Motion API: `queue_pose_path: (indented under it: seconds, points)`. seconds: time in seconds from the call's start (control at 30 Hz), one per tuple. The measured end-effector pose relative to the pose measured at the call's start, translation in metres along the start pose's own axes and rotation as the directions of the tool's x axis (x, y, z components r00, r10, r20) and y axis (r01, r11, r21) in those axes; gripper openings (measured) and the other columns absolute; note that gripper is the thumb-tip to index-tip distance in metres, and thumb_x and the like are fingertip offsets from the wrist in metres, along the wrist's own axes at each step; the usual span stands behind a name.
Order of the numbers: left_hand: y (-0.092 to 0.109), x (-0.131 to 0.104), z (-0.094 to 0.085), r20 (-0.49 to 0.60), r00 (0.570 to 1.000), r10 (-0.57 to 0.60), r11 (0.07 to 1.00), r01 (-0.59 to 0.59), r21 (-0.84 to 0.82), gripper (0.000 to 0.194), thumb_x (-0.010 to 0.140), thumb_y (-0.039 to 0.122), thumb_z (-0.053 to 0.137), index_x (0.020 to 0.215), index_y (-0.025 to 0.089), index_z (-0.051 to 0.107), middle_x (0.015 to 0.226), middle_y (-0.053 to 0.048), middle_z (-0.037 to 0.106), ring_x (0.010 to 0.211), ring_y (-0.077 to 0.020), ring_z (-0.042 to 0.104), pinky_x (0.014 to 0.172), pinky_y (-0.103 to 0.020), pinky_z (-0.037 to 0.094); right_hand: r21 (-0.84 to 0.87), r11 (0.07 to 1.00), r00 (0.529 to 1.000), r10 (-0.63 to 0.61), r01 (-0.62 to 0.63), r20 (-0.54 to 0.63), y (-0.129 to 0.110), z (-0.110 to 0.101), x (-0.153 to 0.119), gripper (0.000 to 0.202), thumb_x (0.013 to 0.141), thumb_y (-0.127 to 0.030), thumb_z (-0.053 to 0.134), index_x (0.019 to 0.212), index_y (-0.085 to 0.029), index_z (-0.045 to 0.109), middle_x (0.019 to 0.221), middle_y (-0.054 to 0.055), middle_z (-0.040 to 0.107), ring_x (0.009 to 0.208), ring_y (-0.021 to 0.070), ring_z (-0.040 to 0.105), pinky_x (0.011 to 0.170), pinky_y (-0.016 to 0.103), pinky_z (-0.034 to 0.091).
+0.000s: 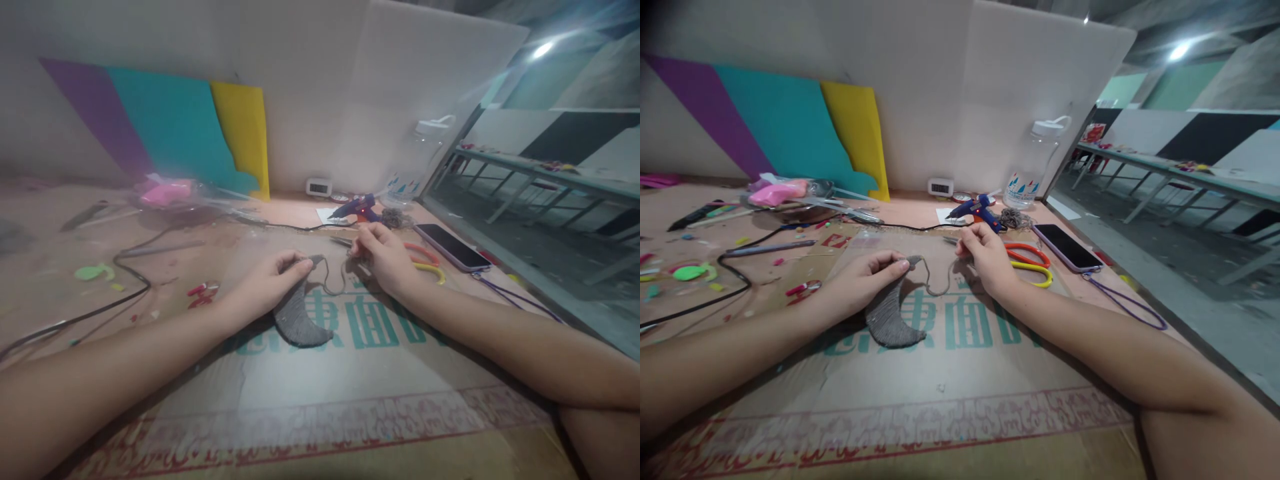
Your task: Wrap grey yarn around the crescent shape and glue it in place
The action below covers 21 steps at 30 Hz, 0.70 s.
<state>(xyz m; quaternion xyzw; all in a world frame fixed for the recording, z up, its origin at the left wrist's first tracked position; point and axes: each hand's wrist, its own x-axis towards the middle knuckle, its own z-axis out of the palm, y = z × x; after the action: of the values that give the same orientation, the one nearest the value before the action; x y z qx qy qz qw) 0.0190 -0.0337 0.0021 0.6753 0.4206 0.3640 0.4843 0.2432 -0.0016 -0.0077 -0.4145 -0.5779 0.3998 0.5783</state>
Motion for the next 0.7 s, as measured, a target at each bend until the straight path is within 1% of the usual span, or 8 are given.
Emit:
queue_pose_path:
  seconds: [0.07,0.17,0.23,0.33,0.43,0.5,0.57,0.7]
  points:
    - [-0.001,0.0,0.0,-0.003,1.0,-0.006,1.0,0.006,0.0,0.028,0.086,0.044,0.058,0.081,0.017,0.059,0.07,0.003,0.057,0.059,-0.0114,0.051,0.052,-0.022,0.038,-0.023,0.999,1.0,-0.021,0.022,0.001,0.0,-0.001,0.0,0.041,0.088,-0.056,0.057,0.069,-0.022,0.046,0.059,-0.004,0.056,0.055,0.011,0.051,0.055,0.024,0.042]
    - [-0.002,0.001,0.0,0.003,1.0,-0.007,1.0,0.007,-0.008,0.028,0.086,0.045,0.058,0.082,0.017,0.06,0.07,0.003,0.056,0.059,-0.0111,0.051,0.053,-0.022,0.039,-0.159,0.985,0.997,-0.063,0.071,0.055,-0.005,0.002,-0.004,0.045,0.092,-0.057,0.051,0.065,-0.021,0.048,0.059,-0.002,0.055,0.056,0.0113,0.051,0.056,0.025,0.043]
    - [-0.003,0.001,-0.001,0.014,1.0,0.0,1.0,0.0,-0.003,0.029,0.087,0.045,0.057,0.082,0.017,0.059,0.071,0.003,0.056,0.06,-0.0112,0.051,0.053,-0.022,0.039,-0.222,0.972,0.993,-0.057,0.078,0.102,-0.008,0.004,-0.008,0.037,0.091,-0.051,0.056,0.07,-0.02,0.053,0.061,-0.002,0.057,0.057,0.0113,0.053,0.058,0.025,0.044]
    - [-0.005,0.002,-0.001,0.029,0.999,0.023,1.0,-0.023,0.009,0.031,0.087,0.048,0.057,0.083,0.017,0.059,0.072,0.002,0.057,0.062,-0.0121,0.053,0.055,-0.023,0.039,-0.229,0.97,0.987,-0.039,0.075,0.158,-0.01,0.007,-0.013,0.021,0.086,-0.038,0.064,0.077,-0.021,0.054,0.065,-0.003,0.061,0.06,0.012,0.057,0.059,0.025,0.047]
    - [-0.007,0.002,-0.003,0.053,0.998,0.042,0.999,-0.042,-0.005,0.033,0.088,0.05,0.056,0.085,0.017,0.059,0.073,0.001,0.059,0.065,-0.0129,0.055,0.056,-0.023,0.04,-0.275,0.952,0.974,-0.072,0.131,0.215,-0.011,0.009,-0.017,0.01,0.085,-0.027,0.063,0.083,-0.02,0.056,0.075,-0.001,0.065,0.071,0.0137,0.063,0.067,0.028,0.051]
    - [-0.009,0.001,-0.003,0.077,0.995,0.061,0.998,-0.061,-0.012,0.033,0.089,0.05,0.056,0.086,0.018,0.059,0.074,0.001,0.06,0.066,-0.0134,0.056,0.058,-0.024,0.041,-0.34,0.913,0.954,-0.133,0.224,0.27,-0.013,0.01,-0.019,0.008,0.086,-0.022,0.061,0.094,-0.02,0.059,0.085,0.001,0.068,0.081,0.0149,0.066,0.075,0.03,0.052]
    - [-0.01,0.001,-0.004,0.093,0.992,0.083,0.997,-0.083,-0.003,0.033,0.09,0.05,0.055,0.086,0.018,0.059,0.074,0.001,0.06,0.067,-0.0136,0.056,0.06,-0.024,0.042,-0.409,0.845,0.918,-0.21,0.344,0.337,-0.015,0.01,-0.022,0.018,0.088,-0.02,0.059,0.106,-0.02,0.06,0.091,0.002,0.069,0.085,0.015,0.066,0.08,0.031,0.052]
    - [-0.012,0.002,-0.005,0.105,0.988,0.116,0.993,-0.118,0.019,0.034,0.091,0.05,0.054,0.087,0.017,0.061,0.076,0.001,0.059,0.068,-0.0132,0.054,0.061,-0.024,0.041,-0.466,0.709,0.832,-0.327,0.529,0.448,-0.017,0.011,-0.027,0.022,0.089,-0.017,0.059,0.111,-0.02,0.06,0.089,0.002,0.07,0.082,0.0148,0.065,0.081,0.03,0.052]
